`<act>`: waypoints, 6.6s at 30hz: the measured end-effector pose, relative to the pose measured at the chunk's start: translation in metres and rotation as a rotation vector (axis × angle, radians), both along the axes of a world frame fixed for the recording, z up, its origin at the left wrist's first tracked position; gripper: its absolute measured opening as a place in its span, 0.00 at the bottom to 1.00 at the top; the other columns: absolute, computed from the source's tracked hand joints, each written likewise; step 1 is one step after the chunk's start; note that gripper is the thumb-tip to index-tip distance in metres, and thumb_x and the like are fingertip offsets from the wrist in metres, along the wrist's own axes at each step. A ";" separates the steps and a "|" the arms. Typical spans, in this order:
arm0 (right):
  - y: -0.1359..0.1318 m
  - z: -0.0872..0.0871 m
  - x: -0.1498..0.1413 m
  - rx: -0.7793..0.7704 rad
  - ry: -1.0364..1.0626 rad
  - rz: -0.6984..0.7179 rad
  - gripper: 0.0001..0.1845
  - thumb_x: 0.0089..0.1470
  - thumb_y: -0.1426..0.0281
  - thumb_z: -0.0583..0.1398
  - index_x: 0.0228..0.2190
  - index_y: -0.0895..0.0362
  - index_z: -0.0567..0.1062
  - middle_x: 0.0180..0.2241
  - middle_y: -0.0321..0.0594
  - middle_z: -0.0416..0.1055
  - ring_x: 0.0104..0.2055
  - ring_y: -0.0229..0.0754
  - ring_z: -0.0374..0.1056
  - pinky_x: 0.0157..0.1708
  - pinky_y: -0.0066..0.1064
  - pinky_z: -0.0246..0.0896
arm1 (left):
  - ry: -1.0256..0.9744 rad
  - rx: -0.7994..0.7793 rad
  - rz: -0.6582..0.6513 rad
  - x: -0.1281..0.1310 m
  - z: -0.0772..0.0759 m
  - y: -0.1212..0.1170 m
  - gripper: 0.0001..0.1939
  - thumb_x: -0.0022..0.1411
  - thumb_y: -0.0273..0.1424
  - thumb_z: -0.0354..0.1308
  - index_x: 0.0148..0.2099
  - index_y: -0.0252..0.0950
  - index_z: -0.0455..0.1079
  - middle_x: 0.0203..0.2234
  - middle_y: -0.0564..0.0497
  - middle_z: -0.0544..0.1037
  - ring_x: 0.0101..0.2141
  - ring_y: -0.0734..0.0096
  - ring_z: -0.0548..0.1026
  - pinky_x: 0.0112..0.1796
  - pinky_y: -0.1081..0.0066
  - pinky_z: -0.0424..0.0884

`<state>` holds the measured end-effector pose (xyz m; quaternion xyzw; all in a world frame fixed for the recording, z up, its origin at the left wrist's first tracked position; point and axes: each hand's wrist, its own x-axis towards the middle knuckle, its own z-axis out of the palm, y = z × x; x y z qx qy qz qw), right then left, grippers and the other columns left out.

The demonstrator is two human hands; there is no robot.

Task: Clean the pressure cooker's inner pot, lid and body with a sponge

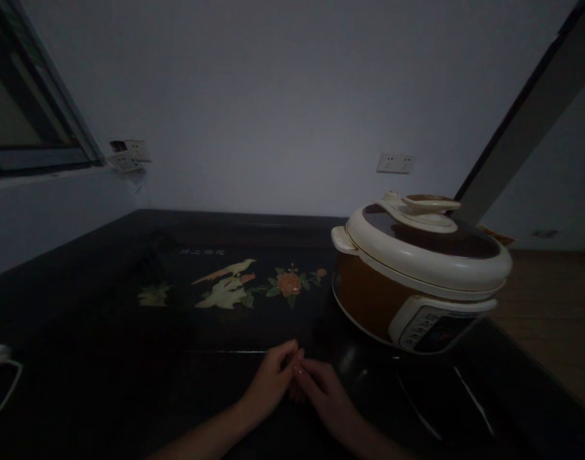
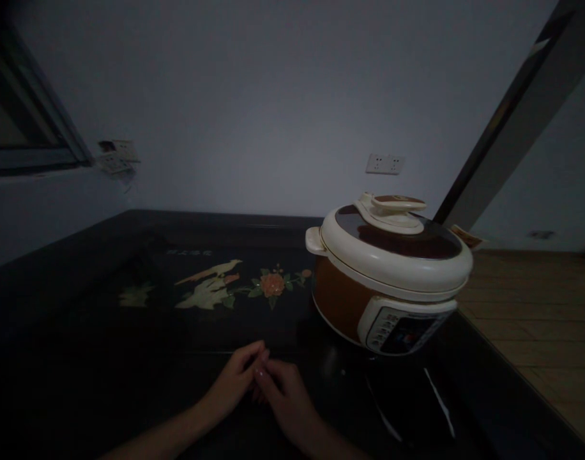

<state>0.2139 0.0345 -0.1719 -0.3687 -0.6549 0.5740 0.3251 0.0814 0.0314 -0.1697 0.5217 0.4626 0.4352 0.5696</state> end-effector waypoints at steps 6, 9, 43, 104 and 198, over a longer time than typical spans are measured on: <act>0.001 -0.002 0.001 0.022 -0.007 -0.004 0.29 0.56 0.45 0.52 0.23 0.57 0.71 0.22 0.35 0.66 0.26 0.37 0.63 0.29 0.29 0.56 | -0.010 0.006 -0.005 0.001 -0.003 0.000 0.27 0.55 0.58 0.51 0.26 0.38 0.58 0.13 0.60 0.62 0.14 0.78 0.61 0.17 0.76 0.56; 0.001 -0.002 0.001 0.011 0.008 0.001 0.29 0.55 0.45 0.52 0.24 0.58 0.72 0.22 0.35 0.66 0.26 0.37 0.63 0.29 0.29 0.56 | -0.005 0.011 -0.007 0.001 -0.005 0.000 0.26 0.56 0.57 0.51 0.26 0.38 0.58 0.13 0.60 0.63 0.14 0.79 0.62 0.17 0.76 0.56; -0.001 -0.001 -0.001 0.033 0.032 0.008 0.28 0.57 0.47 0.52 0.24 0.58 0.71 0.22 0.36 0.66 0.26 0.37 0.63 0.29 0.28 0.56 | 0.014 0.021 0.013 -0.001 -0.003 -0.001 0.27 0.54 0.58 0.52 0.24 0.38 0.57 0.13 0.60 0.61 0.15 0.78 0.61 0.17 0.76 0.56; 0.000 0.002 0.000 0.036 0.029 0.020 0.27 0.57 0.47 0.52 0.22 0.57 0.69 0.21 0.35 0.65 0.26 0.36 0.62 0.28 0.28 0.56 | 0.018 0.008 0.005 0.000 0.001 -0.001 0.28 0.54 0.58 0.52 0.25 0.38 0.58 0.13 0.60 0.61 0.14 0.78 0.61 0.17 0.76 0.56; 0.000 0.004 -0.001 0.038 0.037 0.034 0.28 0.58 0.47 0.51 0.23 0.57 0.69 0.21 0.34 0.65 0.25 0.36 0.62 0.28 0.28 0.57 | 0.001 -0.002 0.004 -0.001 -0.002 -0.001 0.26 0.56 0.56 0.52 0.26 0.38 0.58 0.13 0.60 0.62 0.15 0.79 0.63 0.17 0.77 0.56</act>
